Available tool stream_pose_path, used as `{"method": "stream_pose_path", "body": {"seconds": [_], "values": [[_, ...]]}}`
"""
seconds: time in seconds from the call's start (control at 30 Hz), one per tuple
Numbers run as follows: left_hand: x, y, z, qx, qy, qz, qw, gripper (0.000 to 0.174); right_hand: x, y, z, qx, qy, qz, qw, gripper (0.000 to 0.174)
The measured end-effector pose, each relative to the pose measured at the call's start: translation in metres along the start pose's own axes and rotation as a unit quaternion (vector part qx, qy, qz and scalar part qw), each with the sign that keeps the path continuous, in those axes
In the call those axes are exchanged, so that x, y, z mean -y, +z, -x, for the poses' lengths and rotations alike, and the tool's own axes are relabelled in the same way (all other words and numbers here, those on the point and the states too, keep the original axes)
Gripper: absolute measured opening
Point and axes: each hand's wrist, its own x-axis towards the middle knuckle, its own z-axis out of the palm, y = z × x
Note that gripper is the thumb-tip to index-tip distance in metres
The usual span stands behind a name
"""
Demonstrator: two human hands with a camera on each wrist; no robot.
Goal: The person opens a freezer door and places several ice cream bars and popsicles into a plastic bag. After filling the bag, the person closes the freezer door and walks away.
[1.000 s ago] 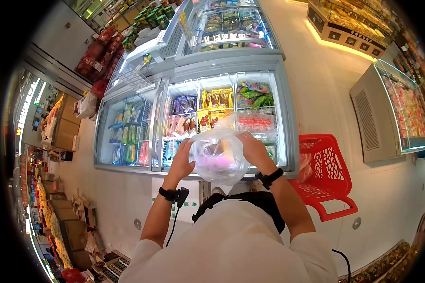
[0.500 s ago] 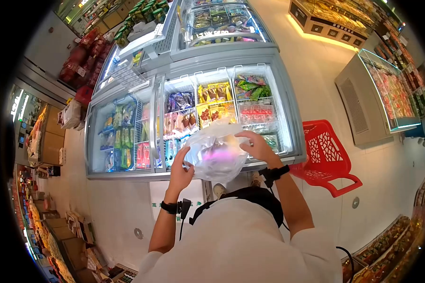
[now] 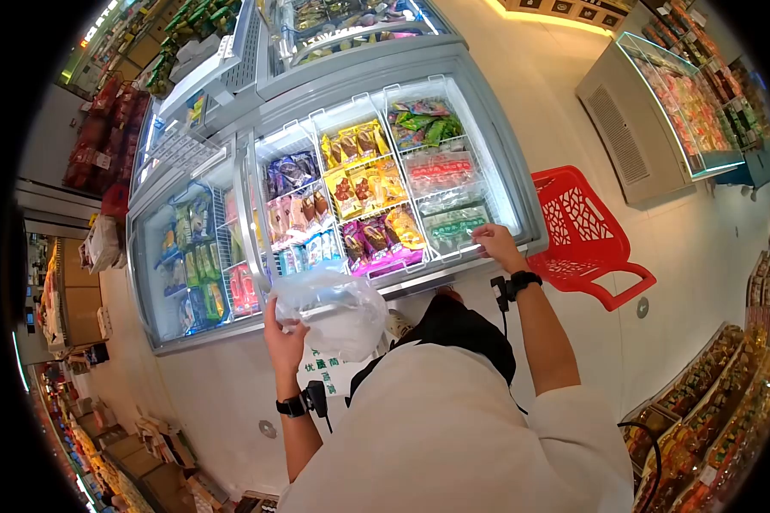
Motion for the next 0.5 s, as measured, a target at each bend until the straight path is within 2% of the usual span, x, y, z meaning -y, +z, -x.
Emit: {"method": "stream_pose_path", "body": {"seconds": [0.1,0.13,0.27,0.37,0.47,0.5], "values": [[0.003,0.004,-0.016,-0.028,-0.01,-0.043,0.999,0.074,-0.018,-0.018,-0.048,0.005,0.077,-0.05,0.996,0.02],[0.0,0.005,-0.02,-0.039,0.001,-0.084,0.996,0.072,-0.024,-0.023,-0.064,0.024,0.06,-0.046,0.997,0.02],[-0.019,0.009,-0.036,-0.016,0.037,-0.192,0.981,0.067,-0.028,-0.032,-0.116,0.016,0.092,-0.104,0.99,0.017],[-0.023,0.009,-0.055,0.007,0.065,-0.284,0.957,0.068,-0.015,-0.036,-0.149,0.01,0.131,-0.053,0.99,0.015],[-0.087,0.028,-0.069,0.015,-0.172,-0.139,0.975,0.071,-0.013,-0.04,-0.177,0.021,0.138,-0.073,0.988,0.014],[-0.098,0.033,-0.074,0.014,-0.164,-0.165,0.972,0.073,-0.013,-0.04,-0.184,0.024,0.136,-0.075,0.988,0.014]]}}
